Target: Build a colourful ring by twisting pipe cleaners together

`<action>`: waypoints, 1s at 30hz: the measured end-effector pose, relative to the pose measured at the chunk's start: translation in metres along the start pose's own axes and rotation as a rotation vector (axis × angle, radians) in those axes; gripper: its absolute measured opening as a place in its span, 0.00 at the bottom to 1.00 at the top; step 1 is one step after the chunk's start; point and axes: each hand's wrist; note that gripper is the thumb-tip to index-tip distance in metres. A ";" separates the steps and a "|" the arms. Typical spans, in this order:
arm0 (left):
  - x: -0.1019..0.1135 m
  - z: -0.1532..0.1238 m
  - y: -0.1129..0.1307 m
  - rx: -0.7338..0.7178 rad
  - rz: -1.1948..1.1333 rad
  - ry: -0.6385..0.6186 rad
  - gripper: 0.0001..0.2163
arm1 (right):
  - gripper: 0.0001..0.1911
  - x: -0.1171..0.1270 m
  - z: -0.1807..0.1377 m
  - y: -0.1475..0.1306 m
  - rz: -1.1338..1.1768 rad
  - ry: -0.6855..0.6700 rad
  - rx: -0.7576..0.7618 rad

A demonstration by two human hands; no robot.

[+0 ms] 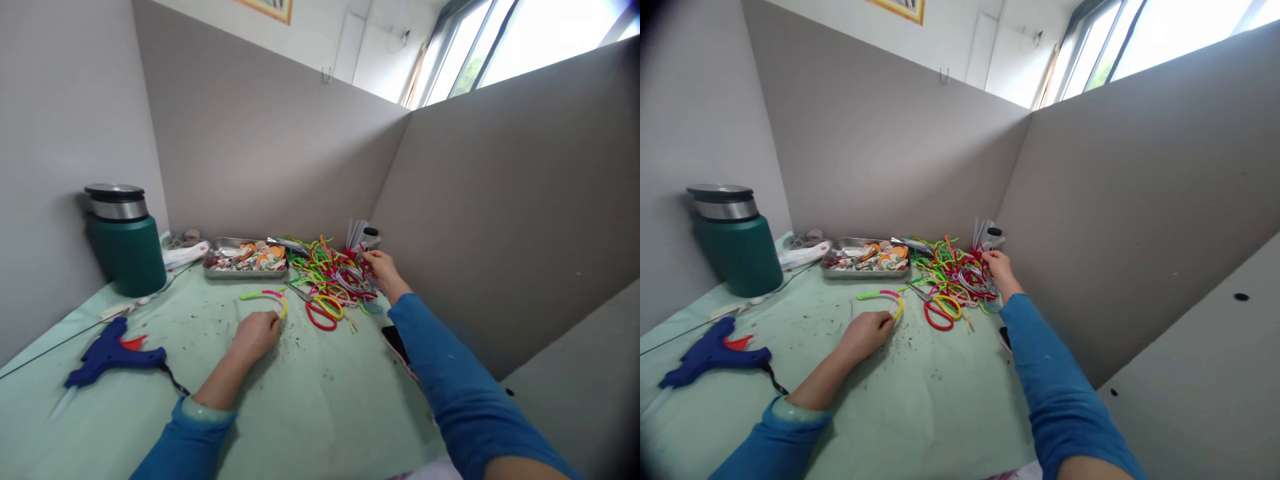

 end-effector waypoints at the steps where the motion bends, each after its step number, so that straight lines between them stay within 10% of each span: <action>1: 0.000 0.000 0.000 -0.006 -0.002 0.003 0.17 | 0.04 0.003 -0.001 -0.005 0.045 -0.010 0.008; 17: 0.001 -0.002 0.000 0.014 -0.005 -0.002 0.14 | 0.08 0.005 -0.037 -0.083 0.509 -0.206 0.210; 30: -0.007 0.009 -0.011 0.009 -0.804 0.455 0.15 | 0.11 -0.113 -0.172 0.040 -0.288 -0.300 1.066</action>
Point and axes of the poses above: each hand's wrist, its own z-axis towards the middle knuckle, its own x-axis out of the back of the hand, y = z × x, and after that the axes turned 12 degrees about -x, right-handed
